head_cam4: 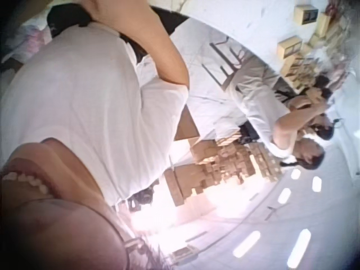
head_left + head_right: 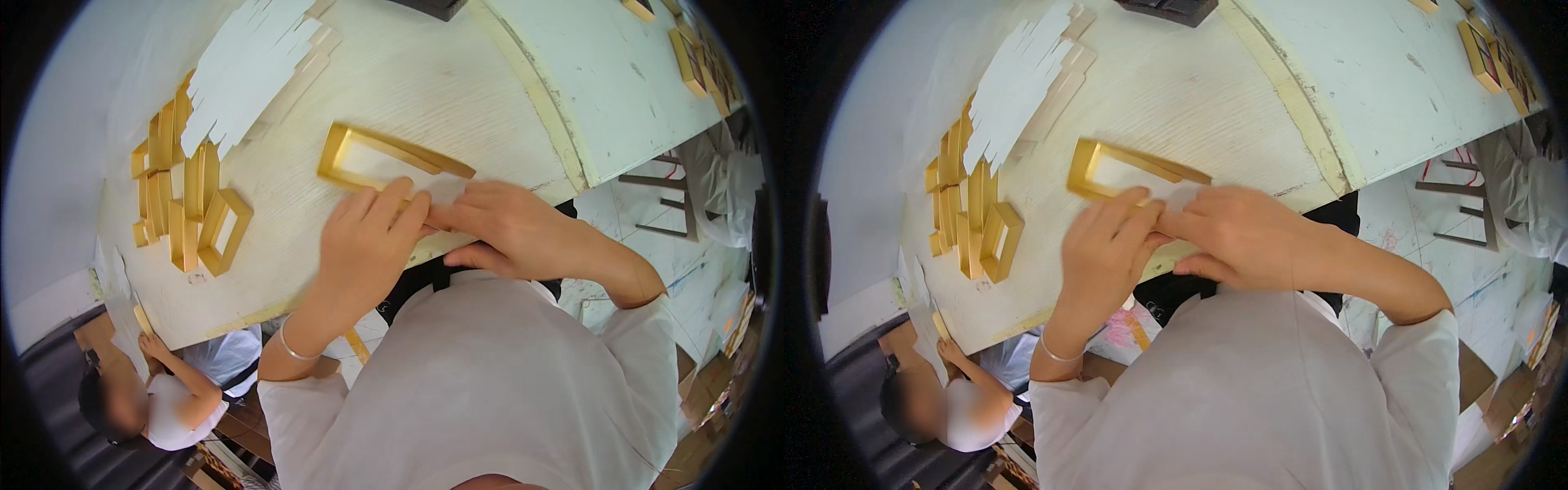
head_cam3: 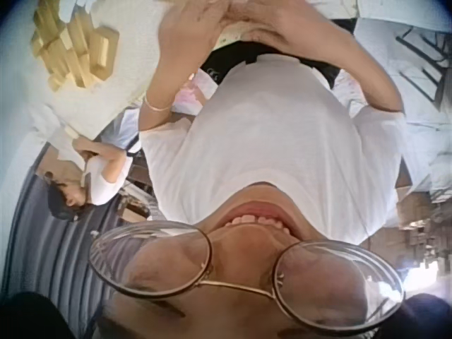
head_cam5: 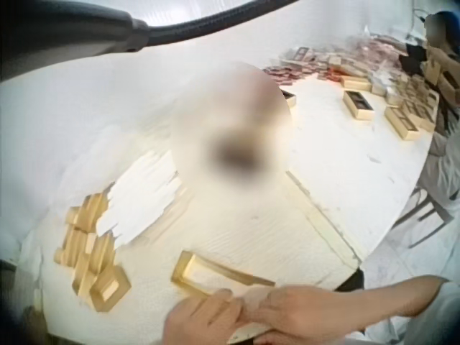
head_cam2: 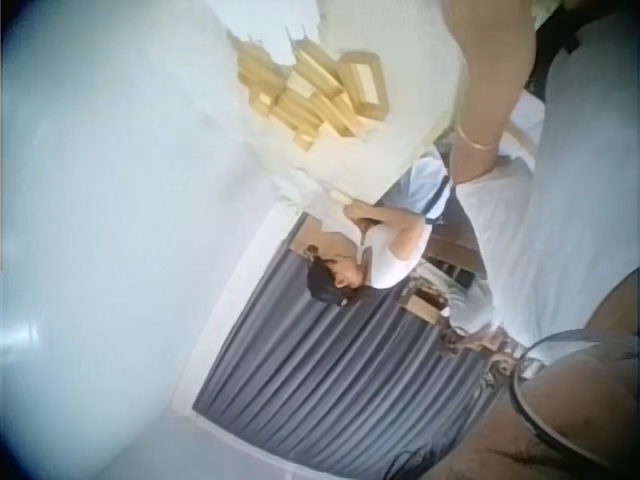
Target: The person folds white cardboard pieces into rectangular frames and inserts black rectangular inserts into them. The person repeatedly picks up flat cardboard, folds it into a frame, places an insert inside, and sets the completed unit aside on the table.
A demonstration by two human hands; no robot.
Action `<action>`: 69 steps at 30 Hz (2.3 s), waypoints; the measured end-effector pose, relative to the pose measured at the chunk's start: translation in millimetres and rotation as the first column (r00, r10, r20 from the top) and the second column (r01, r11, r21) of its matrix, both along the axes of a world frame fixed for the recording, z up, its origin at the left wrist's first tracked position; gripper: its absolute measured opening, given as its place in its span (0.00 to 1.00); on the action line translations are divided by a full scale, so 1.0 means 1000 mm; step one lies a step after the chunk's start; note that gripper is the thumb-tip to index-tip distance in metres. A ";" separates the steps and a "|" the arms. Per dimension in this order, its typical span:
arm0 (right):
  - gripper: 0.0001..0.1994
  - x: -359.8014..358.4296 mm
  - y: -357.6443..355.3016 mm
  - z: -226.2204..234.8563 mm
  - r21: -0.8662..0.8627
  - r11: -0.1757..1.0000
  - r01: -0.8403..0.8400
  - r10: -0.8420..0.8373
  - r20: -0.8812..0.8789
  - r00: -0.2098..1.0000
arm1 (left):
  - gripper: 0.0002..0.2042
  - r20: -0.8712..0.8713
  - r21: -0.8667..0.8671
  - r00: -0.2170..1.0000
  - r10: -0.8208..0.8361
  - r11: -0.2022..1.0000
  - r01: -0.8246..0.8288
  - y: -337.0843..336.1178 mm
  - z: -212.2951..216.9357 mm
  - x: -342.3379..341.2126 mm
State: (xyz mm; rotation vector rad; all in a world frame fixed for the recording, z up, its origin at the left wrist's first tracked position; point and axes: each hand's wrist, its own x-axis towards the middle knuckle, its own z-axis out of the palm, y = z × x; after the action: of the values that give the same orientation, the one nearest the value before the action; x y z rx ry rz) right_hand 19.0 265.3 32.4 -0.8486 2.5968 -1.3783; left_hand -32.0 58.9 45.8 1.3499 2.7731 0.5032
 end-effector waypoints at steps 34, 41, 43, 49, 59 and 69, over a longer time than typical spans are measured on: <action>0.13 -0.007 -0.034 -0.019 -0.297 0.897 0.327 -0.311 0.102 0.945 | 0.16 0.768 0.439 0.606 -0.209 0.861 -0.259 -0.023 -0.020 -0.013; 0.14 -0.002 -0.039 -0.026 0.080 0.933 0.350 -0.242 -0.581 0.777 | 0.10 0.542 0.604 0.840 -0.025 0.707 -0.369 -0.007 -0.039 0.002; 0.13 -0.003 -0.033 -0.026 0.223 0.925 0.309 -0.145 -0.544 0.827 | 0.07 0.468 0.552 0.883 0.007 0.778 -0.299 -0.010 -0.034 0.006; 0.07 -0.017 -0.030 -0.011 0.336 0.939 0.077 -0.010 -0.195 0.981 | 0.06 0.303 0.343 0.953 -0.003 0.933 -0.106 -0.014 -0.032 0.011; 0.15 -0.147 0.069 -0.002 0.294 0.728 0.620 -0.347 -0.622 0.702 | 0.18 -0.073 0.147 0.989 -0.126 0.980 0.136 -0.031 0.000 -0.026; 0.11 -0.174 0.084 -0.004 0.404 0.667 0.626 -0.419 -0.492 0.763 | 0.37 -0.155 0.134 0.967 0.200 0.974 -0.180 -0.036 -0.004 -0.009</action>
State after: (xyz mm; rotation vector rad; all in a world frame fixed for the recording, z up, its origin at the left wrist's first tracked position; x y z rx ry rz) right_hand -154.6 349.6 28.8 -0.2490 3.4472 -0.4332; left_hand -41.5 23.0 41.7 1.2034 3.0763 0.5968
